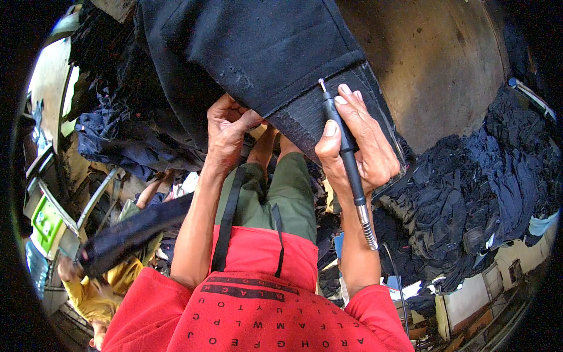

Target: The person uses a handheld rotary tool to distress the surface of black pants, creating worn patterns on the fabric. They repeatedly pick up pants from a pile, work on specific areas, and place them back down.

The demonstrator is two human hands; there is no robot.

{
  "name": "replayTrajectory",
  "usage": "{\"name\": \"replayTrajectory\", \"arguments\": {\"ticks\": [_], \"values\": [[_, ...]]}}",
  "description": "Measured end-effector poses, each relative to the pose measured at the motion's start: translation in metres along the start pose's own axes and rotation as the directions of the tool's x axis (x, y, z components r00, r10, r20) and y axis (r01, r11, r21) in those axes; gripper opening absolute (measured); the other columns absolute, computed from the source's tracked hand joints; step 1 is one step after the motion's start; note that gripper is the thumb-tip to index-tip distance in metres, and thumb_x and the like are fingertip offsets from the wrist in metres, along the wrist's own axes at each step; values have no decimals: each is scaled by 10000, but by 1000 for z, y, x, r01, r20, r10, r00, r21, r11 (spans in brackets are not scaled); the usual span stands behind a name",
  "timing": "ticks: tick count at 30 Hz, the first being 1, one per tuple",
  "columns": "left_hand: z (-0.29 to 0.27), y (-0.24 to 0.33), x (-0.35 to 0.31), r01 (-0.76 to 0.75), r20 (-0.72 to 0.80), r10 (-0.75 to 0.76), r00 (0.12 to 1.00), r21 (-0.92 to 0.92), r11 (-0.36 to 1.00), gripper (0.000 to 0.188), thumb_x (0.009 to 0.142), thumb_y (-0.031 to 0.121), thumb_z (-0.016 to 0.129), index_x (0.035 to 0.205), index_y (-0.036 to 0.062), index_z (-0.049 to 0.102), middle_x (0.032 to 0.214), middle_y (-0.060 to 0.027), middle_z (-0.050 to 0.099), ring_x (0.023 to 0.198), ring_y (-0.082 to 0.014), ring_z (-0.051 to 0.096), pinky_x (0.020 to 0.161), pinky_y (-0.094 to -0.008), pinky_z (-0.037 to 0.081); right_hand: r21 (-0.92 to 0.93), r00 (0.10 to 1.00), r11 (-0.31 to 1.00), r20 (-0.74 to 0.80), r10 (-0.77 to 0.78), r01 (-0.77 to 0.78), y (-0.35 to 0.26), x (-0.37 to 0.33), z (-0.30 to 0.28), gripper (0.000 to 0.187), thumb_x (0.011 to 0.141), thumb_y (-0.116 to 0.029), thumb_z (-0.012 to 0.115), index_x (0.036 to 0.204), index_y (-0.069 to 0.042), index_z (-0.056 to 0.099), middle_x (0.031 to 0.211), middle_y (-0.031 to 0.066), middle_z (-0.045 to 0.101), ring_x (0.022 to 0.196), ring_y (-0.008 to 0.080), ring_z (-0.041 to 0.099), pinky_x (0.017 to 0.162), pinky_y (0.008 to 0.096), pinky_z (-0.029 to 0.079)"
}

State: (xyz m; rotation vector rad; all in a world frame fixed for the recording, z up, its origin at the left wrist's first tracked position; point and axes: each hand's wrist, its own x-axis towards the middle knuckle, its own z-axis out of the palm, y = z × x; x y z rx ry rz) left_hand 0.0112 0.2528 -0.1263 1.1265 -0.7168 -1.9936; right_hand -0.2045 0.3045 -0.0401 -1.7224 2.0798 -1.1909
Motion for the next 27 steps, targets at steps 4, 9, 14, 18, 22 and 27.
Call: {"name": "replayTrajectory", "arguments": {"ticks": [4,9,14,18,22,27], "values": [[0,-2,1,13,4,-13,1000,-26,1000,258,924,-21,830,1159,-40,724,1085,-132,801,963,-194,786,908,-347,650,95,998,994,27,-56,53,3,-2,-2,273,888,-5,708,1125,108,783,1114,276,804,1100,404,803,1057,518,617],[4,11,-9,106,15,-110,994,141,984,258,966,33,809,1191,-51,717,1095,-121,800,977,-189,767,926,-342,623,328,989,943,-115,93,-50,9,-16,-9,382,1106,-176,550,1334,101,680,1196,309,770,1144,414,775,1052,527,616],[7,73,-58,83,-33,-77,997,249,965,479,1055,139,748,1473,-11,568,1335,-173,738,1016,-177,750,920,-325,613,477,820,813,-279,499,-332,11,-17,-32,481,1215,-291,427,1353,122,633,1237,257,756,1186,346,747,1113,472,581],[5,139,-53,-127,-269,374,888,637,760,547,1010,134,801,1491,18,569,1329,-156,726,985,-190,733,895,-329,616,382,881,862,-200,429,-333,4,29,-44,289,986,-200,846,1184,-14,749,1141,121,797,1094,212,741,1011,374,570],[11,186,48,-187,91,748,657,981,44,1045,848,388,921,1653,20,366,1700,-260,368,1572,-419,346,1317,-507,276,317,927,888,-59,370,-334,4,75,-22,413,790,-163,965,1122,-65,740,1004,107,778,964,208,726,901,358,561],[34,232,137,194,-134,368,920,972,-131,1338,661,745,917,1676,41,405,1691,-244,422,1604,-434,315,1311,-517,306,393,850,786,-22,527,-477,17,76,-3,274,788,-63,879,1026,-52,743,914,121,768,881,217,752,827,370,583]]}}
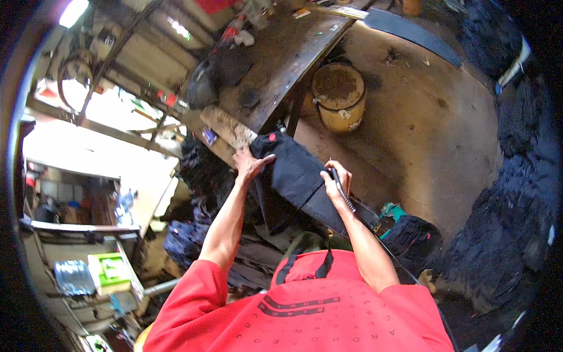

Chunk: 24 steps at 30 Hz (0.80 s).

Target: The person uses a handheld rotary tool to distress the surface of black pants, creating worn patterns on the fabric. They repeatedly pick up pants from a pile, work on specific areas, and place them back down.

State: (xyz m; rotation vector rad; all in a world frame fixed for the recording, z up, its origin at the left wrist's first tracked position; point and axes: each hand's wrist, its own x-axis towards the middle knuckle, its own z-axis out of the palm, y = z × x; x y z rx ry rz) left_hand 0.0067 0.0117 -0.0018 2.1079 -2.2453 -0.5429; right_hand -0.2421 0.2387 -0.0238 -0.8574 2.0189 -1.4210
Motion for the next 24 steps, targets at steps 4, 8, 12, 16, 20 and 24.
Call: {"name": "replayTrajectory", "arguments": {"ticks": [4,8,12,16,20,24], "values": [[-23,-5,14,-130,118,149,982,-152,980,649,756,493,918,1216,43,829,1115,-174,831,1064,-356,780,1005,-453,598,106,997,992,-39,-60,64,6,1,-9,267,789,-62,831,1035,-40,732,866,148,736,817,260,745,778,384,571],[-35,2,-8,17,433,298,851,-589,808,503,864,144,826,1348,22,758,1238,-109,805,1114,-230,766,981,-400,597,106,996,991,-53,-73,79,5,2,-17,292,769,-86,799,1040,-39,703,875,149,711,828,269,727,792,390,558],[-39,70,10,467,562,210,800,-803,369,476,932,21,676,1407,22,705,1274,-124,782,1166,-303,765,1084,-456,597,53,991,992,-69,-113,117,10,7,-17,261,772,-66,774,1018,-42,690,831,143,667,759,280,678,755,374,536],[-5,119,8,311,421,596,684,-907,284,483,900,32,748,1381,49,712,1237,-120,791,1100,-276,773,1036,-427,607,107,996,994,-91,14,-4,14,-3,-36,231,774,-22,733,997,-29,675,835,182,647,774,337,698,741,421,532],[2,60,-45,-448,96,558,825,-492,747,583,833,251,904,1327,11,709,1187,-196,784,1113,-356,758,1020,-444,585,-7,979,998,-194,-65,65,22,-35,-95,211,813,-22,779,1011,-70,727,832,77,708,771,180,695,723,344,539],[10,6,-114,-551,-32,551,834,-101,828,661,809,522,926,1209,38,718,1168,-155,722,1140,-375,662,979,-485,516,-94,979,993,-200,46,-66,35,-79,-147,223,836,-11,795,1040,-68,724,840,27,681,763,118,626,724,300,517]]}}
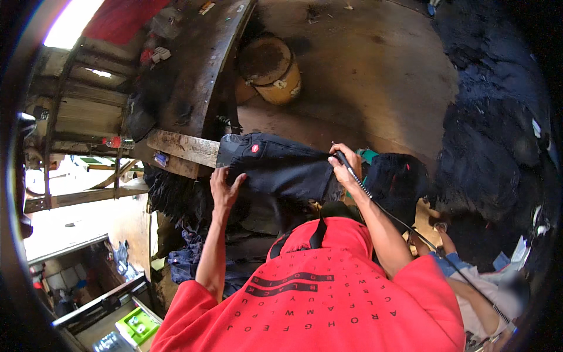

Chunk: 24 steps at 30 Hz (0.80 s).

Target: The person uses a handheld rotary tool to distress the surface of black pants, creating worn patterns on the fabric. They repeatedly pick up pants from a pile, work on specific areas, and place them back down.

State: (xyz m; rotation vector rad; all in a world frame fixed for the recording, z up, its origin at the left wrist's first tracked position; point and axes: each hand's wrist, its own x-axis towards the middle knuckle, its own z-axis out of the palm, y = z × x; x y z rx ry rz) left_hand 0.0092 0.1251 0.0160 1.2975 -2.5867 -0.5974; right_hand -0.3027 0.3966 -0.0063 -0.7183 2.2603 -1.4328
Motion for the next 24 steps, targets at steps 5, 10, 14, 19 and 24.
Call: {"name": "replayTrajectory", "arguments": {"ticks": [5,10,14,19,24], "values": [[55,54,-42,-179,-214,177,961,12,984,416,973,433,787,1153,63,727,1103,-123,732,1091,-360,633,964,-497,467,-199,992,974,-94,88,-106,23,-35,-64,263,815,-1,800,1061,-59,726,909,106,740,810,214,717,775,356,559],[94,153,-61,-139,-19,139,990,-250,958,396,1061,428,691,1083,34,656,1020,-214,743,969,-434,715,837,-527,536,-376,946,917,-325,6,-135,32,-9,-148,212,836,14,752,1035,-60,738,844,154,712,812,273,720,790,403,555],[107,210,-46,-76,-95,36,995,-466,882,399,1115,411,617,1132,12,630,1075,-254,735,989,-489,699,844,-553,537,-387,850,920,-463,-252,61,0,59,-162,233,872,-47,778,1098,-63,729,987,204,772,960,359,776,864,440,575],[92,130,1,-127,-393,-46,918,-404,906,255,1076,304,678,1090,49,682,1009,-219,696,947,-462,674,808,-560,520,-237,838,877,-273,-473,418,-50,33,-89,321,874,-160,825,1167,-72,724,1133,181,782,1078,375,763,949,445,588],[44,0,92,4,-264,-54,963,-187,982,395,1050,421,719,1029,27,741,999,-231,726,978,-449,697,828,-541,526,21,761,785,228,-607,619,-46,-53,31,411,956,-285,780,1284,-49,707,1297,239,725,1253,442,681,1099,512,543]]}}
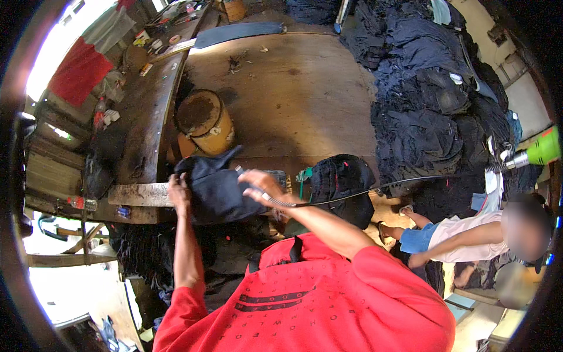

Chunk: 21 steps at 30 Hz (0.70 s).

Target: The person uses a handheld rotary tool to distress the surface of black pants, creating worn patterns on the fabric. They repeatedly pick up pants from a pile, work on specific areas, and place them back down.

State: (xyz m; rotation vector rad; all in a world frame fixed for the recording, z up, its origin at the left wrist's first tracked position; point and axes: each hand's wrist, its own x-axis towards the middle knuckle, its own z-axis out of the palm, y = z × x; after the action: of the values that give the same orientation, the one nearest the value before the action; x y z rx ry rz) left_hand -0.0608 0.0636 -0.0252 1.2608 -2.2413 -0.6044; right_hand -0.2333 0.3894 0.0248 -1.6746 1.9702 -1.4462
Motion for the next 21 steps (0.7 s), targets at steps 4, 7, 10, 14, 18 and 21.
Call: {"name": "replayTrajectory", "arguments": {"ticks": [4,7,10,14,18,21], "values": [[-16,3,11,24,-15,-21,1000,213,977,736,1050,541,681,1590,61,540,1434,-304,632,1331,-489,586,1141,-545,448,-81,986,995,154,69,-57,20,-10,65,490,965,-253,815,1386,-47,675,1479,246,659,1453,443,567,1235,518,459],[-17,35,-77,-164,-201,235,951,314,935,742,990,433,768,1586,70,516,1553,-284,532,1442,-485,490,1212,-573,373,-25,997,996,-12,80,-80,39,-11,75,510,942,-288,856,1349,-40,675,1459,256,665,1450,459,566,1221,517,469],[-10,60,-154,57,-55,-44,998,265,962,612,923,408,849,1393,56,677,1342,-236,622,1299,-444,562,1149,-529,427,-13,997,999,-75,-32,31,45,-13,72,586,881,-211,908,1365,-40,625,1446,277,663,1437,474,574,1237,580,439],[-18,63,-136,79,-75,-59,995,288,954,759,854,427,918,1389,-31,635,1329,-232,634,1244,-449,571,1115,-542,444,-40,993,992,-8,117,-117,41,-8,67,548,909,-248,882,1365,-66,639,1436,319,650,1413,478,593,1232,554,453],[-31,64,-111,288,116,-319,941,224,931,681,749,314,1004,1224,-60,688,1150,-249,710,1110,-451,666,1000,-515,531,-29,992,994,-73,105,-107,39,4,57,417,968,-283,826,1315,-78,720,1408,281,683,1334,481,647,1144,534,536],[-29,63,-90,335,146,-330,933,-5,942,628,688,213,1026,1135,-47,668,1173,-249,728,1065,-431,716,917,-490,580,56,977,976,23,210,-211,39,10,50,346,944,-249,852,1230,-91,735,1396,264,692,1325,481,652,1078,535,573]]}}
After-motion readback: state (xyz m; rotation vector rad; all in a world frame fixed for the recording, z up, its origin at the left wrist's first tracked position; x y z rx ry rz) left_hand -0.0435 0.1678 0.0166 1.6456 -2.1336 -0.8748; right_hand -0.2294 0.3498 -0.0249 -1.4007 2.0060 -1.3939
